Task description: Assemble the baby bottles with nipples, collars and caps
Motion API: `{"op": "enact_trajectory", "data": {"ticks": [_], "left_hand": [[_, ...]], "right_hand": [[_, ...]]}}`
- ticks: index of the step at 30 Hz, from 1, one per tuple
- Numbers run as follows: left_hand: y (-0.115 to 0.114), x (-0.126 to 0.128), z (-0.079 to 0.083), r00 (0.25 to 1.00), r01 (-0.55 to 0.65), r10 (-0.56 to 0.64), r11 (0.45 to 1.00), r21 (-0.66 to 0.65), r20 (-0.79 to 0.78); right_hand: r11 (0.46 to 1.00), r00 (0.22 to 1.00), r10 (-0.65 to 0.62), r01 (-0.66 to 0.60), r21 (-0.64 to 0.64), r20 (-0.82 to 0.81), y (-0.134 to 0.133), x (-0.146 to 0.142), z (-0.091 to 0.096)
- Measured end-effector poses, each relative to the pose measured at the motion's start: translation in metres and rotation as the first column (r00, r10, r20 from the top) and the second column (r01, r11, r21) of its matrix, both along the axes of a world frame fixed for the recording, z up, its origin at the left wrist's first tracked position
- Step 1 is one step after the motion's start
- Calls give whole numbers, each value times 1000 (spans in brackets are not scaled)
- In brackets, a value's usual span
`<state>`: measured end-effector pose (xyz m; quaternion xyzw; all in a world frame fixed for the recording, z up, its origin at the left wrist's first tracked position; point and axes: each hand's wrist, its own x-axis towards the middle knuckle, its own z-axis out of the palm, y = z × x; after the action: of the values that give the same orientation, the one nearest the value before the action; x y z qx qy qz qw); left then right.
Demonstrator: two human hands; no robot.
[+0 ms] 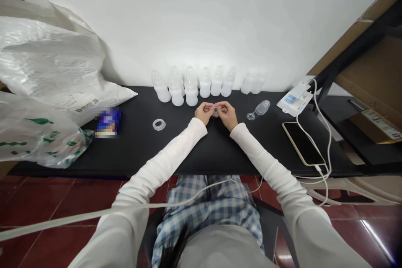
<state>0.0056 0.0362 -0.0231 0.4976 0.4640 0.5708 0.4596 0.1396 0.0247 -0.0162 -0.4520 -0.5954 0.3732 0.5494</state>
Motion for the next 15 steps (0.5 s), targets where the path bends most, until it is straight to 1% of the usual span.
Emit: {"op": "enact_trajectory", "data": {"ticks": [2,4,8,10,12,15], "left_hand": [[-1,1,2,1000,-2,2,1000,30,-7],[-2,2,3,1000,8,-9,999,37,1],[-2,4,5,996,57,-54,997,-50,66],[-2,5,6,990,110,-100,989,-100,102],[-2,5,7,982,158,-143,981,-117,127],[-2,2,7,984,148,-135,983,-108,120]], "right_hand": [[1000,999,-8,9,10,-34,-1,-2,0],[999,998,-42,43,30,-42,-2,-3,1],[994,995,-99,101,50,-26,-3,-2,3],[993,994,-106,108,50,-26,-3,0,4],[993,994,-105,106,47,-31,-2,2,5],[997,997,-68,69,30,-26,-2,3,6]]}}
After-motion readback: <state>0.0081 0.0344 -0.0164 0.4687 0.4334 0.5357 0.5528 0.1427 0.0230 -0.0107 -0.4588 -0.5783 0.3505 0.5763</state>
